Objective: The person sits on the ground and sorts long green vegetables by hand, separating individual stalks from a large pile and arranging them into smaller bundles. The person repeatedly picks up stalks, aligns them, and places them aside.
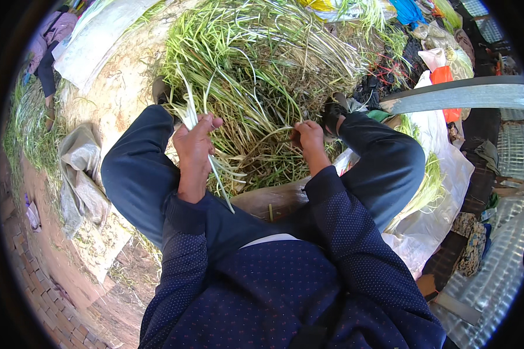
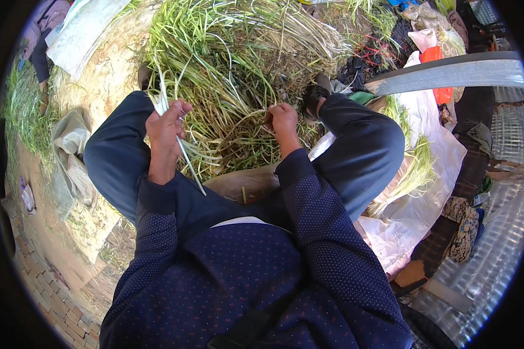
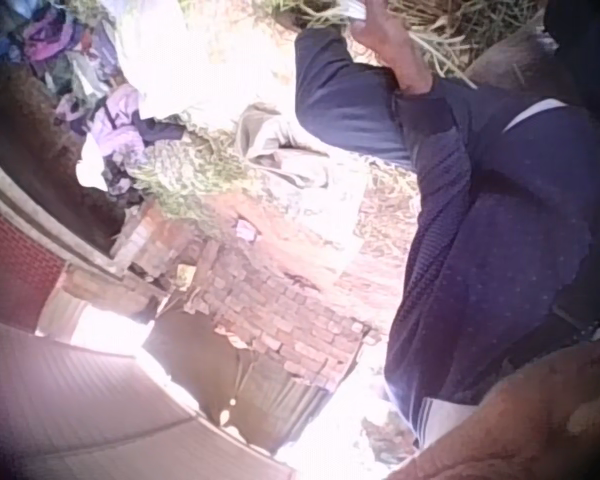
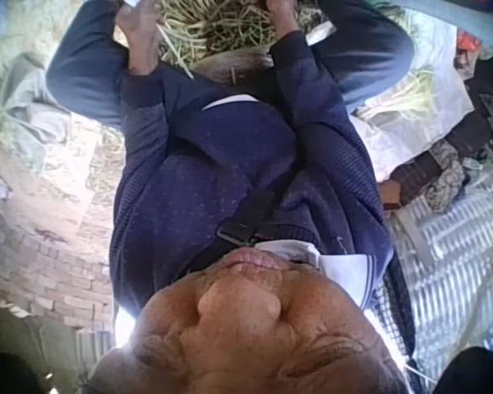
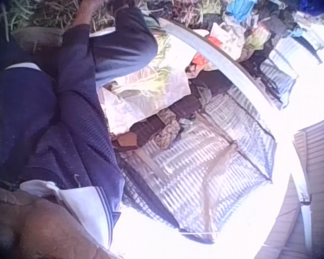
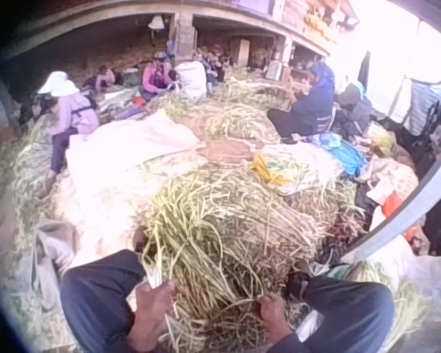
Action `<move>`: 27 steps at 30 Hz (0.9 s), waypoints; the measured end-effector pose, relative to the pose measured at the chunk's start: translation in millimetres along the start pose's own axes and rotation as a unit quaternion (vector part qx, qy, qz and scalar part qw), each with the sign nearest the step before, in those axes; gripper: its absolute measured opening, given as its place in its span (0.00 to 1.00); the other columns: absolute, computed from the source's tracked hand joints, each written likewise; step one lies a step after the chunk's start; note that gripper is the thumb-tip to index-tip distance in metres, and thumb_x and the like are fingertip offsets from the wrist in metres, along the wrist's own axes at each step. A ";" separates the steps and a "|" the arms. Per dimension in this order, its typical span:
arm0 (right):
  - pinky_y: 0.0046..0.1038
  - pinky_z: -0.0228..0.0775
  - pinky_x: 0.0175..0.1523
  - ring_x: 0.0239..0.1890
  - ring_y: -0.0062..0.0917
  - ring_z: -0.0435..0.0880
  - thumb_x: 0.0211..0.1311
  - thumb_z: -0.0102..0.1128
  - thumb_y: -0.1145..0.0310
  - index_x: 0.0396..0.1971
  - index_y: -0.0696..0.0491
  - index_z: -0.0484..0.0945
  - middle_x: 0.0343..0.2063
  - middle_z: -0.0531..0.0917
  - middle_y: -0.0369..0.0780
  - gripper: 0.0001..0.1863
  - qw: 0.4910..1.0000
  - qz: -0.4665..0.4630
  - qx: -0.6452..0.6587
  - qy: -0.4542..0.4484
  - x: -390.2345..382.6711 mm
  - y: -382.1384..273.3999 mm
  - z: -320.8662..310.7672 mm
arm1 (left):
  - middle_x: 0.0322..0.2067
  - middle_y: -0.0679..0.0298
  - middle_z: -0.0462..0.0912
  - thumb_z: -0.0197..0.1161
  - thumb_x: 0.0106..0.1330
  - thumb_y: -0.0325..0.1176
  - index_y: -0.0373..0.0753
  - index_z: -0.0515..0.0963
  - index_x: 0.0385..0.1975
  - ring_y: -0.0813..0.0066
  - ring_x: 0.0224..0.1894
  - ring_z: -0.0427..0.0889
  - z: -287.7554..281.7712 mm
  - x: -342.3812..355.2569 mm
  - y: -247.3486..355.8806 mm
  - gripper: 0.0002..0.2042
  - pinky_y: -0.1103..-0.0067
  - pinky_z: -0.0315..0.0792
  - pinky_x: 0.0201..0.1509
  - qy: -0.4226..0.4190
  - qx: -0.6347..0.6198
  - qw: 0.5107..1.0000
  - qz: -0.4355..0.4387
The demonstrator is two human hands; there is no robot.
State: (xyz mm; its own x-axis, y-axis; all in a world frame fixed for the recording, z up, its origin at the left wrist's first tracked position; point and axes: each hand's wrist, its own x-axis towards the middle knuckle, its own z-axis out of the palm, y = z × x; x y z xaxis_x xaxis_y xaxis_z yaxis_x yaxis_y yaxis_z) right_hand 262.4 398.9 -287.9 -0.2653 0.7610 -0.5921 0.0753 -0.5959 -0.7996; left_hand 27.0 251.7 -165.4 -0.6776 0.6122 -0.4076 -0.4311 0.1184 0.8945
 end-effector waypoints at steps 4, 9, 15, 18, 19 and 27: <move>0.24 0.74 0.25 0.21 0.22 0.82 0.67 0.57 0.71 0.30 0.55 0.77 0.22 0.82 0.38 0.06 0.997 -0.010 0.050 -0.051 -11.9 -17.6 12.5 | 0.30 0.59 0.88 0.67 0.65 0.34 0.31 0.80 0.42 0.87 0.11 0.64 7.6 0.7 -14.2 0.13 0.85 0.59 0.12 -0.024 0.046 0.998 -0.048; 0.23 0.78 0.30 0.26 0.21 0.84 0.68 0.58 0.71 0.34 0.54 0.78 0.25 0.83 0.36 0.04 0.990 0.004 0.078 -0.115 -30.8 -44.3 32.0 | 0.34 0.59 0.88 0.65 0.66 0.35 0.31 0.80 0.45 0.88 0.12 0.64 15.4 2.7 -25.8 0.15 0.86 0.59 0.14 -0.073 0.117 0.989 -0.060; 0.24 0.76 0.28 0.25 0.21 0.83 0.66 0.58 0.74 0.33 0.55 0.78 0.25 0.82 0.36 0.02 0.982 -0.001 0.023 -0.190 -23.8 -32.5 27.8 | 0.35 0.61 0.88 0.64 0.67 0.35 0.30 0.79 0.46 0.89 0.12 0.64 24.8 1.1 -27.4 0.15 0.86 0.59 0.13 -0.099 0.151 0.983 -0.031; 0.30 0.73 0.26 0.25 0.29 0.83 0.62 0.56 0.76 0.32 0.57 0.80 0.26 0.84 0.41 0.04 0.957 0.012 -0.208 -0.201 -3.0 -4.0 2.6 | 0.35 0.59 0.88 0.63 0.68 0.32 0.29 0.80 0.44 0.90 0.12 0.65 19.8 -1.0 -17.6 0.12 0.88 0.60 0.13 -0.066 0.092 0.993 -0.026; 0.35 0.74 0.31 0.29 0.34 0.83 0.61 0.57 0.74 0.34 0.57 0.80 0.29 0.84 0.45 0.06 0.797 -0.160 -0.527 -0.249 1.9 5.4 -10.3 | 0.35 0.58 0.88 0.63 0.69 0.32 0.29 0.80 0.44 0.90 0.12 0.65 17.1 -1.4 -13.6 0.12 0.88 0.60 0.13 -0.059 0.072 0.996 -0.018; 0.47 0.74 0.52 0.48 0.50 0.81 0.58 0.65 0.63 0.50 0.54 0.80 0.44 0.82 0.53 0.20 0.807 -0.130 -0.560 0.137 -0.4 22.1 -10.3 | 0.34 0.58 0.88 0.66 0.68 0.31 0.33 0.80 0.44 0.89 0.12 0.67 2.7 2.0 -1.5 0.10 0.87 0.62 0.13 0.008 0.005 1.000 -0.015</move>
State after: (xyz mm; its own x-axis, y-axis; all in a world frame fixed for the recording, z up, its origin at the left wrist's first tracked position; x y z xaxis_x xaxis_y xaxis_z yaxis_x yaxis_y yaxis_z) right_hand 274.1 388.1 -306.4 -0.2017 0.9424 -0.2667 0.9127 0.0821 -0.4003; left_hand 27.9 254.8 -167.0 -0.6741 0.5959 -0.4364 -0.4450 0.1439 0.8839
